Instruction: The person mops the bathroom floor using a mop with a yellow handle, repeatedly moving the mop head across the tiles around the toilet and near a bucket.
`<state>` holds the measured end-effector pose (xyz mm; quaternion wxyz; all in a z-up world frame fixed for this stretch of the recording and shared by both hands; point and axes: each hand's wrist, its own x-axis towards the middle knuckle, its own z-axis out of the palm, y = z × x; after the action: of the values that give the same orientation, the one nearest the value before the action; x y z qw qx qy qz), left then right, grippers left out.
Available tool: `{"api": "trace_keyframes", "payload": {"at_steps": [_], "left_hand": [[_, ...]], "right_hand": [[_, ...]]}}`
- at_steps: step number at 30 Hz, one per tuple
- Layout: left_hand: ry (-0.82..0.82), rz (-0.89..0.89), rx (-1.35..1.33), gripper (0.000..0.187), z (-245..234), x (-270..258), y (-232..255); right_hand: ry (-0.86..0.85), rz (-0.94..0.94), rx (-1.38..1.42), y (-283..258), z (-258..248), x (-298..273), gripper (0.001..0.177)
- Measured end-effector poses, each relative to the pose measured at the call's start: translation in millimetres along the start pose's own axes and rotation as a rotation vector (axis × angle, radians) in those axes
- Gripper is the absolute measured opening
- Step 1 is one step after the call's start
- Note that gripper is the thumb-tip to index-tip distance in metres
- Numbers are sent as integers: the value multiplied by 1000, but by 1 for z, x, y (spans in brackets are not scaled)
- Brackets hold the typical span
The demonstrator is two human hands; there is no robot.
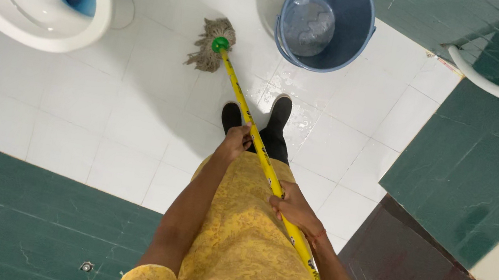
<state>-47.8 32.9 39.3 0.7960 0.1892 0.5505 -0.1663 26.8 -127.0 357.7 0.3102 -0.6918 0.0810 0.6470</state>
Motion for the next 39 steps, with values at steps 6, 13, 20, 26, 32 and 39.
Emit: {"api": "trace_keyframes", "payload": {"at_steps": [6,13,20,26,32,39], "left_hand": [[-245,58,263,26,5,-48,10],[-431,145,675,39,56,-132,34],[-533,309,831,39,99,-183,22],[-586,318,917,38,133,-182,13],[-522,278,929,32,161,-144,-8],[-402,161,822,28,180,-37,-19]], "right_hand": [[43,-101,81,29,20,-49,37],[154,-160,12,69,34,-113,38],[239,-236,240,87,56,-172,60],[330,-318,375,105,64,-182,57],[413,-392,430,116,58,-162,55],[455,-361,508,99,26,-110,52]]}}
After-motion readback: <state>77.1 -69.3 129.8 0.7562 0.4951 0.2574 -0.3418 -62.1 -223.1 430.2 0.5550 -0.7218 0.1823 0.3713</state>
